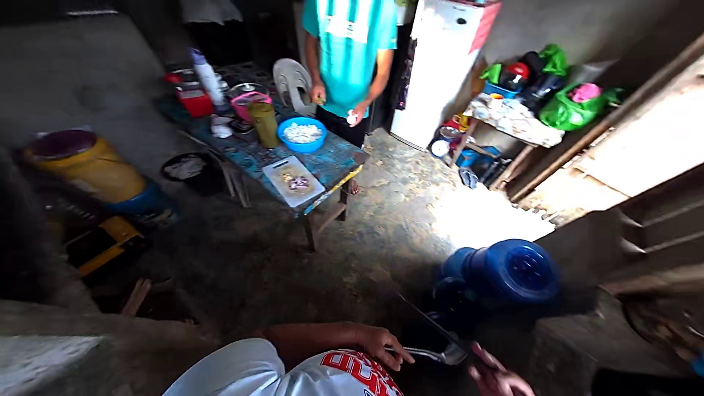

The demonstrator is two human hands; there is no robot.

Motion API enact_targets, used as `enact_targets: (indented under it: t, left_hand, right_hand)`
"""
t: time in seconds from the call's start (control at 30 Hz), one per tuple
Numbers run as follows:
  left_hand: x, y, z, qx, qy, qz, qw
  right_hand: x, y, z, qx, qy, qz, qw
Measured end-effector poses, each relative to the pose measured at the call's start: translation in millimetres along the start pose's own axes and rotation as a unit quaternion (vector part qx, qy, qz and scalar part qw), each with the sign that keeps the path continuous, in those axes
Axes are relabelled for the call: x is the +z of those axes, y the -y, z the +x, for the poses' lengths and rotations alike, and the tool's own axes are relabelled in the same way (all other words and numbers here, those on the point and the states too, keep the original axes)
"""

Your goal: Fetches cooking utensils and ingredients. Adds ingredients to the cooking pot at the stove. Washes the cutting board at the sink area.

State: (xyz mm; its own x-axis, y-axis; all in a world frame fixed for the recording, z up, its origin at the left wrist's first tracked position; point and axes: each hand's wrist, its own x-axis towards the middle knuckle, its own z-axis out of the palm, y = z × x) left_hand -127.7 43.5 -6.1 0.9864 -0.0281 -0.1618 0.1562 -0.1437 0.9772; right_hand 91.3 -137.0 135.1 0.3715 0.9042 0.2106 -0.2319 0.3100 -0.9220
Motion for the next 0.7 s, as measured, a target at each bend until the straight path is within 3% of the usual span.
enact_targets:
  t: [0.1, 0.27, 0.4, 0.53, 0.7]
  left_hand:
    - [-32.8, -14.6, -64.5, 0.022, -0.135, -0.088, 0.987]
    - [-66.4, -14.4, -161.3, 0.014, -0.323, -0.262, 0.909]
    - [-76.4, 4.0, -222.7, -0.004, -0.503, -0.349, 0.791]
    - [-94.0, 21.9, -260.5, 0.022, -0.628, -0.376, 0.681]
    - [-129.4, 50.6, -311.5, 0.032, -0.725, -0.385, 0.571]
  right_hand:
    - [66.2, -82.1, 53.9, 0.075, -0.049, 0.190, 0.978]
    - [164.6, -181.0, 106.4, 0.274, 0.046, 0.369, 0.887]
    - [235.1, -222.8, 138.6, 0.416, 0.104, 0.380, 0.819]
    - [287.4, -261.9, 170.9, 0.514, 0.189, 0.336, 0.766]
    - [353.3, -317.5, 223.0, 0.625, 0.312, 0.189, 0.690]
